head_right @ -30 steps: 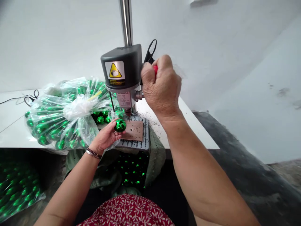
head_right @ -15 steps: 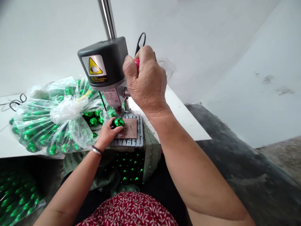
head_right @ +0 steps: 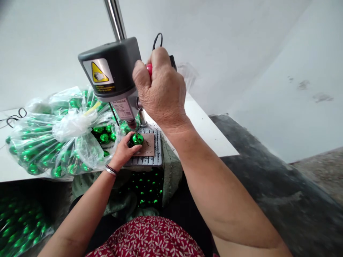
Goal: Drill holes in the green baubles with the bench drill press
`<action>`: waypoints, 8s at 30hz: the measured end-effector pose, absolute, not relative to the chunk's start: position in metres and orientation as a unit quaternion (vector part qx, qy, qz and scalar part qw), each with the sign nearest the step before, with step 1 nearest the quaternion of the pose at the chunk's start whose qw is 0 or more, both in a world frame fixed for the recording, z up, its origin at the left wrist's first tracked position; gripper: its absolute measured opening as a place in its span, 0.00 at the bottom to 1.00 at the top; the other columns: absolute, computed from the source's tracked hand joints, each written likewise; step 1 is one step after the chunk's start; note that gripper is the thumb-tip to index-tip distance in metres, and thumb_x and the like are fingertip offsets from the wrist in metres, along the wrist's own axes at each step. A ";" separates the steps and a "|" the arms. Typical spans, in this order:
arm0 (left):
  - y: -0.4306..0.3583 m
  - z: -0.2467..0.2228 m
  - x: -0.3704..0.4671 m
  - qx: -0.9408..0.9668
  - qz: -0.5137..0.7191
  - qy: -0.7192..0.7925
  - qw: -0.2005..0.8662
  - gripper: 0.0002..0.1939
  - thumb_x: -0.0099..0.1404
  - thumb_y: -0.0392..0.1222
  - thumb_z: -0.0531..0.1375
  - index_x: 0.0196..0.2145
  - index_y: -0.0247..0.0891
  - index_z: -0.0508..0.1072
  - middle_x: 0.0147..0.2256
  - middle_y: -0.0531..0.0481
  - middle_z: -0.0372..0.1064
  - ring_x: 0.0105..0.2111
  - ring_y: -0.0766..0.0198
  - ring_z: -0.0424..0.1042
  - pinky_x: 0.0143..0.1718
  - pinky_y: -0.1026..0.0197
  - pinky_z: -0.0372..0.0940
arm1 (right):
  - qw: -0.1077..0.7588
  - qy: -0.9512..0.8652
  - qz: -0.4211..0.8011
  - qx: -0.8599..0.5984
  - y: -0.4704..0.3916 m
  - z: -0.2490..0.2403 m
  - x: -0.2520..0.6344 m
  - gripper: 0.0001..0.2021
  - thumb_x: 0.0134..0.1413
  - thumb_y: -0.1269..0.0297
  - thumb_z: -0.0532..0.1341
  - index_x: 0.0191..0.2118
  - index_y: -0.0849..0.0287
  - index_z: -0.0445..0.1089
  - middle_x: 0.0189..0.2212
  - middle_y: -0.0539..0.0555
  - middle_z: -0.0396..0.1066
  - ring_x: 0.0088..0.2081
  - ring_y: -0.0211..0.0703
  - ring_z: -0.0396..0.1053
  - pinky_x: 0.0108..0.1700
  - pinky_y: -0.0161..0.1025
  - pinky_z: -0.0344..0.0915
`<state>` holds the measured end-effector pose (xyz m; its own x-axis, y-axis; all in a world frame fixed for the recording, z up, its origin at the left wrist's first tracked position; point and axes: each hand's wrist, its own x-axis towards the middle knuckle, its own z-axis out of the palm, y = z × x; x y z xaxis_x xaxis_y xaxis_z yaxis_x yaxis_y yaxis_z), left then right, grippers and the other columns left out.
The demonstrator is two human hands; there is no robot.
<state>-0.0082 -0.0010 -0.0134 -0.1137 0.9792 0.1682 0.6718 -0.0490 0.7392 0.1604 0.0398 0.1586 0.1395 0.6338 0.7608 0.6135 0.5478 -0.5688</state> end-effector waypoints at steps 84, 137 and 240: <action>-0.004 -0.029 -0.004 0.642 0.324 0.667 0.195 0.29 0.57 0.50 0.66 0.55 0.42 0.71 0.37 0.49 0.76 0.40 0.56 0.71 0.45 0.58 0.63 | 0.612 -0.661 -0.123 -0.418 0.007 0.087 0.166 0.06 0.57 0.62 0.54 0.30 0.56 0.58 0.22 0.47 0.59 0.25 0.32 0.56 0.29 0.35 0.53; 0.016 -0.004 -0.111 0.670 0.124 0.723 0.114 0.30 0.54 0.32 0.59 0.56 0.33 0.65 0.55 0.35 0.66 0.53 0.51 0.67 0.53 0.56 0.62 | 0.593 -0.612 0.044 -0.521 0.038 0.169 0.149 0.11 0.55 0.69 0.57 0.26 0.60 0.54 0.21 0.43 0.54 0.26 0.26 0.50 0.33 0.32 0.50; -0.005 -0.015 0.001 0.579 0.343 0.680 0.292 0.31 0.53 0.46 0.67 0.55 0.42 0.71 0.42 0.49 0.76 0.42 0.57 0.72 0.46 0.59 0.65 | 0.603 -0.650 -0.006 -0.462 0.005 0.127 0.165 0.08 0.49 0.59 0.55 0.27 0.58 0.59 0.19 0.43 0.57 0.22 0.28 0.53 0.29 0.32 0.55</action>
